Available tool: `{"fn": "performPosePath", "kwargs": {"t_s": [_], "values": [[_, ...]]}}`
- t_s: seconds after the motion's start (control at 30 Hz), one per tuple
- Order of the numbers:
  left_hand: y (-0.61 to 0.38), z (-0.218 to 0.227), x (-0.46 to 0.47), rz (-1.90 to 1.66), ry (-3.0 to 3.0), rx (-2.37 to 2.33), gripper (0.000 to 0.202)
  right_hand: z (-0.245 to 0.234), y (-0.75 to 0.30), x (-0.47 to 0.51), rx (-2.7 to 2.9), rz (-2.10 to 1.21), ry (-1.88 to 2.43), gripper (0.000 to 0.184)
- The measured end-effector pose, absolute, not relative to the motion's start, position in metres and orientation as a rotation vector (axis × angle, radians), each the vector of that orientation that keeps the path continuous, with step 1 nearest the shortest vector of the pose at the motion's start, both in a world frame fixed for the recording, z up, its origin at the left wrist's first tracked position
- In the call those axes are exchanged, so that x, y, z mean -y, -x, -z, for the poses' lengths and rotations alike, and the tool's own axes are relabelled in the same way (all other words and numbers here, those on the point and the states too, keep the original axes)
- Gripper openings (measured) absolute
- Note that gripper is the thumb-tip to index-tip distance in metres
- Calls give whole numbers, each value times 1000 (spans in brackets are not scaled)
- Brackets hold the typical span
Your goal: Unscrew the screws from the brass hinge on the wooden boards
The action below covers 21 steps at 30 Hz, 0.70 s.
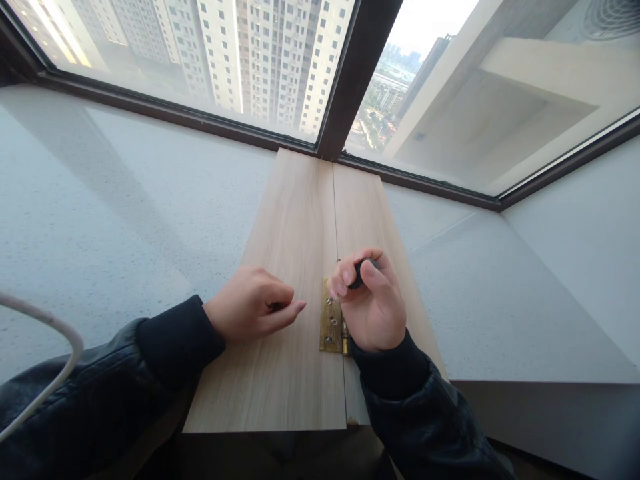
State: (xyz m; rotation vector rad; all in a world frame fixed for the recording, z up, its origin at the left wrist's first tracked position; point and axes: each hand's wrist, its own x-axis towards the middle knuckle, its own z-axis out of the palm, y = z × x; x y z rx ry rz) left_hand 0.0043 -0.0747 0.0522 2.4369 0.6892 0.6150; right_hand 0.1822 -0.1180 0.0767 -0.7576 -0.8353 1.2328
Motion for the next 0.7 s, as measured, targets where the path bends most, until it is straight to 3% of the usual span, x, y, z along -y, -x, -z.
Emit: {"fn": "performPosePath", "kwargs": {"t_s": [0.17, 0.43, 0.53, 0.7], "values": [[-4, -52, 75, -587, -2429, -711, 43, -70, -183, 118, 880, -1146, 828, 15], [-4, -51, 74, -582, -2432, -710, 43, -72, -173, 107, 838, -1307, 753, 31], [-4, -51, 74, -602, -2437, -703, 43, -74, -174, 107, 808, -1385, 701, 25], [-4, -52, 75, -625, -2437, -685, 43, -71, -177, 116, 936, -1160, 778, 13]]}}
